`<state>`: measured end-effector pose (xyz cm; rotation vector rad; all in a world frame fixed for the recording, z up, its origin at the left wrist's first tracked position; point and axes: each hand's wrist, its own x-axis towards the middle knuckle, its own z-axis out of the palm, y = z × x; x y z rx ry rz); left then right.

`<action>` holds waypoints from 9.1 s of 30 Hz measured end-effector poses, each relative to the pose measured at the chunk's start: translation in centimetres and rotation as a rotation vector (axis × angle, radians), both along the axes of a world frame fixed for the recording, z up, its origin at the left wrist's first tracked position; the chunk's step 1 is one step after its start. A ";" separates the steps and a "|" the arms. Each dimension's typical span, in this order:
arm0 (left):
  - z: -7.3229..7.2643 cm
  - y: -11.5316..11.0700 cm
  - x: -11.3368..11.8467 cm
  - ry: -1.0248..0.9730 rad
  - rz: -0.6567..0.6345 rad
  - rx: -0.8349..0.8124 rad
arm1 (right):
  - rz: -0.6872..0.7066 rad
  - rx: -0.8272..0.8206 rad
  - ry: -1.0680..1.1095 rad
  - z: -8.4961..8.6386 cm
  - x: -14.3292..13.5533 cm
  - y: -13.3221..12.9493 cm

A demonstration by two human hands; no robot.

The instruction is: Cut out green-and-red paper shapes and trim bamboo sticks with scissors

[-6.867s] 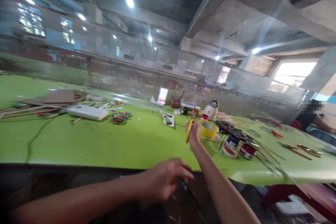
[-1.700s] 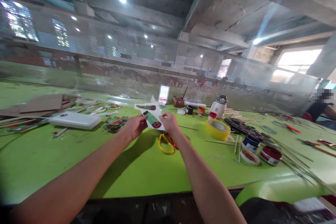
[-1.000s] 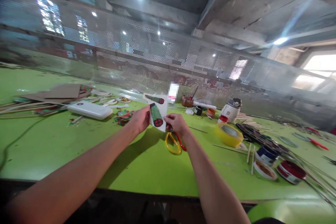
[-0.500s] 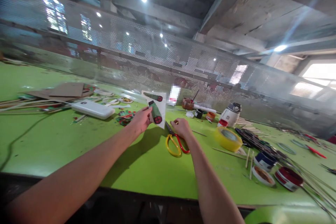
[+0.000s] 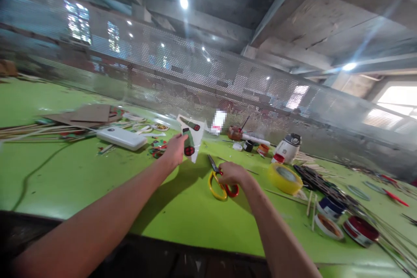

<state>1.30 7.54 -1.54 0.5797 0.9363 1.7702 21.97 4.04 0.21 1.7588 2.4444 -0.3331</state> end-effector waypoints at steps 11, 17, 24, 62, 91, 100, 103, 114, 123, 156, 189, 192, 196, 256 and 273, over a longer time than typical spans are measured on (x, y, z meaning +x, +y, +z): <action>0.4 -0.6 0.1 -0.009 -0.036 -0.026 | -0.100 0.013 0.126 -1.1 -0.6 -1.6; 1.0 -1.0 0.1 -0.034 -0.134 -0.001 | -0.199 -0.032 0.312 -1.0 -0.2 0.0; 0.5 -0.7 -0.1 0.003 -0.169 0.042 | -0.180 -0.026 0.704 -0.5 1.2 -1.1; 2.0 -1.2 0.4 -0.095 -0.022 0.037 | -0.011 0.225 0.829 -1.9 -4.0 -3.4; 2.3 -1.4 0.7 -0.074 0.029 0.157 | -0.042 0.264 0.809 -2.2 -4.5 -4.6; 2.1 -0.9 0.6 -0.073 0.009 0.177 | -0.009 0.342 0.789 -2.0 -4.7 -5.0; 2.0 -0.8 0.5 -0.026 0.038 0.194 | 0.002 0.396 0.747 -2.2 -4.8 -4.8; 2.0 -1.4 1.2 0.148 0.008 0.246 | -0.037 0.365 0.730 -2.1 -4.5 -4.4; 1.8 -1.2 0.7 0.180 0.014 0.184 | -0.036 0.408 0.753 -2.0 -4.8 -4.5; 1.5 -3.6 2.4 0.200 -0.421 0.315 | -0.113 0.210 1.004 -2.0 -4.0 -4.1; 1.4 -1.5 0.1 0.576 -0.328 0.233 | 0.066 -0.175 1.229 -1.6 -1.7 -3.1; 1.2 -1.1 -0.7 0.774 -0.385 0.260 | 0.093 -0.198 1.155 -1.4 -0.7 -2.7; 1.4 -1.1 -1.5 0.731 -0.571 0.245 | 0.137 -0.252 1.118 -1.3 -0.1 -2.4; 1.6 -3.0 0.9 0.387 -0.572 0.121 | -0.006 0.100 1.087 -1.6 -2.3 -3.3; 3.0 -2.9 -2.4 0.976 -0.578 0.175 | 0.187 -0.005 0.992 -1.0 -0.6 -3.0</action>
